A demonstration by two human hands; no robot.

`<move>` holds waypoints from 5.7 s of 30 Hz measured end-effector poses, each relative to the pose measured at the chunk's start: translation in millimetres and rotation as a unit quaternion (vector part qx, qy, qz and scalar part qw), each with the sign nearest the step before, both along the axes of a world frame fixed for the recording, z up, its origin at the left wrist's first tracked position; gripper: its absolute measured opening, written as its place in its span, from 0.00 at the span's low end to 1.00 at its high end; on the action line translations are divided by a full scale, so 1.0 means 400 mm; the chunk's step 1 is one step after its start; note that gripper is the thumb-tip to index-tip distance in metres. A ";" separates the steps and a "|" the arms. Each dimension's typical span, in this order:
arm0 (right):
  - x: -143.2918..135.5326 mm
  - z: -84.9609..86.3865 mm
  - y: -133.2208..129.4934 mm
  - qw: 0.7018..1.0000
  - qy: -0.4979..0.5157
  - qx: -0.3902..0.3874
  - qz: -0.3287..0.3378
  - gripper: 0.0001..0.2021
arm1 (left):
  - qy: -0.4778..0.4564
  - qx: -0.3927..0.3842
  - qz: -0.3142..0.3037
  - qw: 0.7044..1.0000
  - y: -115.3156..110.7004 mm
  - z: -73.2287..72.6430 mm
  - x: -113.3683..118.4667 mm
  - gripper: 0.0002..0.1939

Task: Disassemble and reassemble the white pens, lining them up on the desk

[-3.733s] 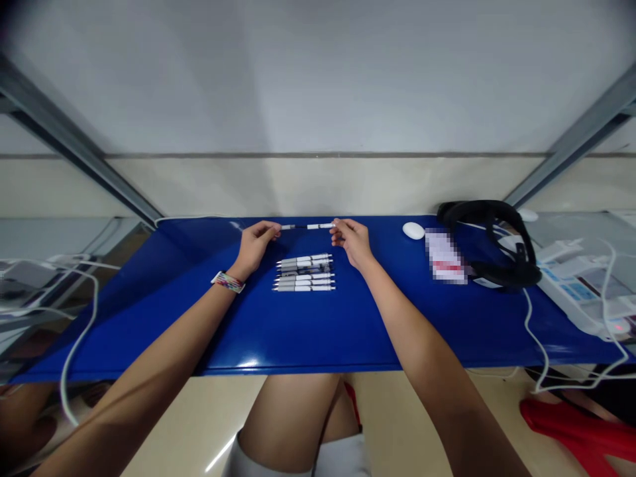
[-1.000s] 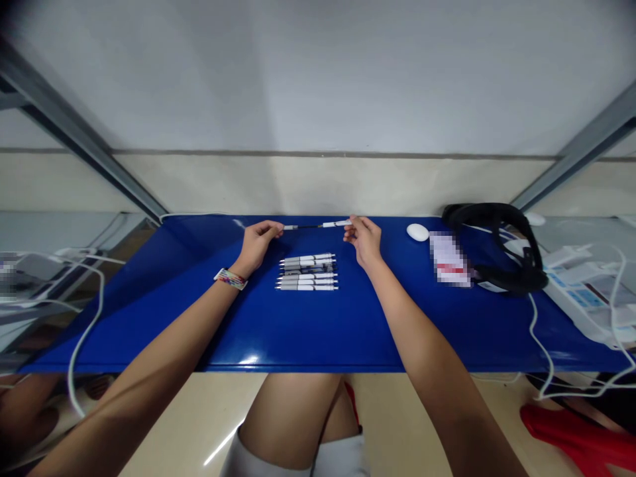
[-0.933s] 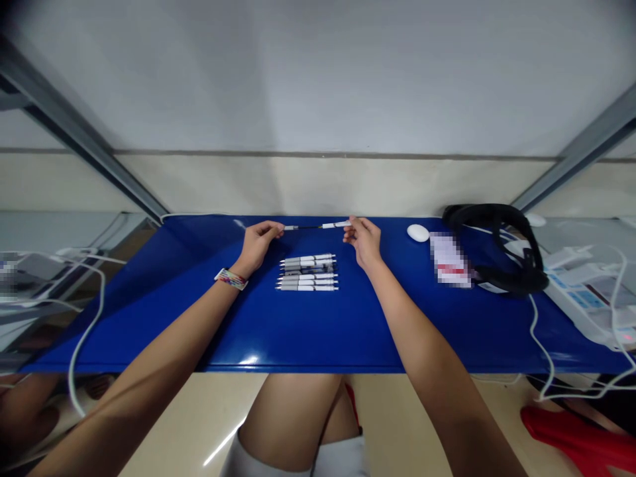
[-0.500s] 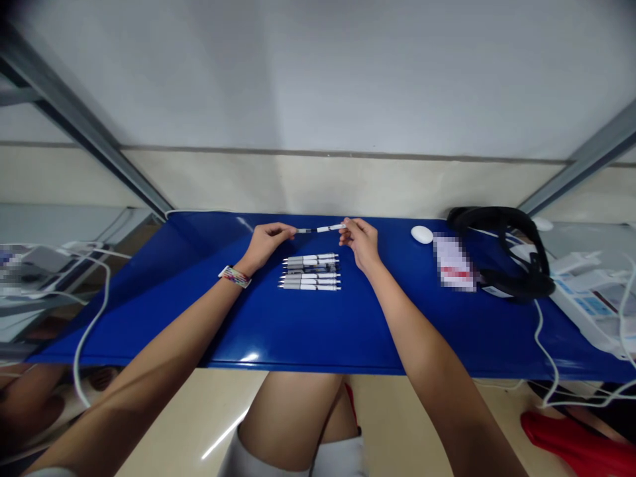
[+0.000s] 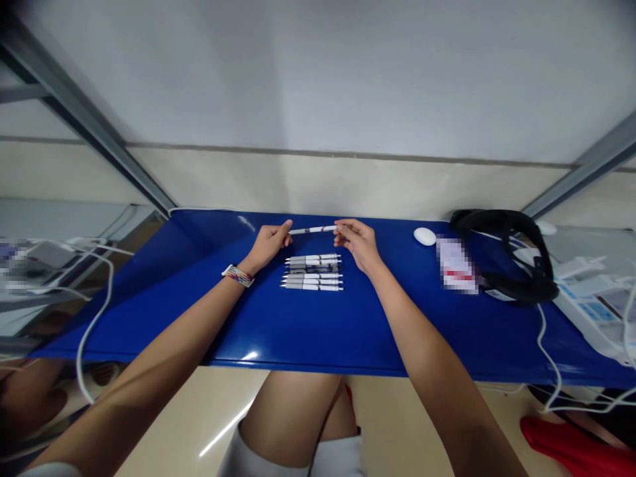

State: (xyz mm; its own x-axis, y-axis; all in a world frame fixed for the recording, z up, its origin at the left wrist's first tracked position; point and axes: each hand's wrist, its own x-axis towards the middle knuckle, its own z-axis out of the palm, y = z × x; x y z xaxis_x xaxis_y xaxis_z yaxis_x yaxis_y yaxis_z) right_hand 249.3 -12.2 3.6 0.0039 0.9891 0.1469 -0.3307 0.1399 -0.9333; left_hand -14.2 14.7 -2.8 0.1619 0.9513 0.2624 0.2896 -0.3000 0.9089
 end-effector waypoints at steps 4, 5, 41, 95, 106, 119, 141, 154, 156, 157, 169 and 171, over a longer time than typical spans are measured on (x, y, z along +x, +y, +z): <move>0.003 0.002 0.000 1.000 0.004 0.002 0.010 0.16 | 0.003 0.003 0.006 1.000 0.000 0.000 0.001 0.41; 0.005 0.002 0.000 1.000 0.001 0.001 0.014 0.16 | 0.000 0.006 0.010 1.000 0.000 0.001 0.002 0.41; 0.005 -0.004 0.002 0.999 -0.011 -0.031 0.013 0.19 | -0.089 0.021 -0.083 0.992 0.000 0.002 0.001 0.23; 0.018 -0.007 0.011 0.997 0.006 -0.068 0.038 0.18 | 0.004 0.104 -0.043 0.994 -0.021 0.018 -0.003 0.15; 0.033 0.034 -0.008 0.957 0.148 -0.169 0.185 0.18 | -0.064 0.056 -0.045 0.995 -0.027 0.021 0.007 0.17; 0.033 0.030 -0.006 0.964 0.144 -0.148 0.169 0.16 | -0.139 0.000 -0.047 0.989 -0.024 0.009 0.018 0.18; 0.024 0.015 0.004 0.963 0.193 -0.142 0.123 0.10 | -0.162 -0.019 -0.037 0.986 -0.022 0.009 0.029 0.20; 0.019 0.004 0.009 0.961 0.204 -0.141 0.120 0.08 | -0.164 0.004 -0.004 0.986 -0.025 0.016 0.032 0.17; 0.018 0.001 0.010 0.961 0.210 -0.138 0.117 0.08 | -0.155 0.007 0.000 0.988 -0.025 0.016 0.032 0.17; 0.017 -0.001 0.011 0.962 0.209 -0.133 0.116 0.10 | -0.154 0.007 0.001 0.988 -0.025 0.017 0.032 0.17; 0.003 0.029 -0.004 0.919 0.330 -0.194 0.094 0.07 | -0.181 0.005 -0.005 0.984 -0.025 0.013 0.036 0.17; 0.001 0.034 -0.009 0.908 0.355 -0.198 0.097 0.10 | -0.182 0.007 -0.004 0.983 -0.023 0.010 0.036 0.18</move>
State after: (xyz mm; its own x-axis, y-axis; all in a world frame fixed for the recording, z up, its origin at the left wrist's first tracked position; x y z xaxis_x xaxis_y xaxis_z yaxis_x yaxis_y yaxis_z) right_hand 249.7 -15.9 17.2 -0.2206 0.9563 -0.1919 -0.8523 -0.2846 -0.4388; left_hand 0.0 5.7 1.3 0.0632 0.9464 0.3166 -0.0563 -0.3134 0.9480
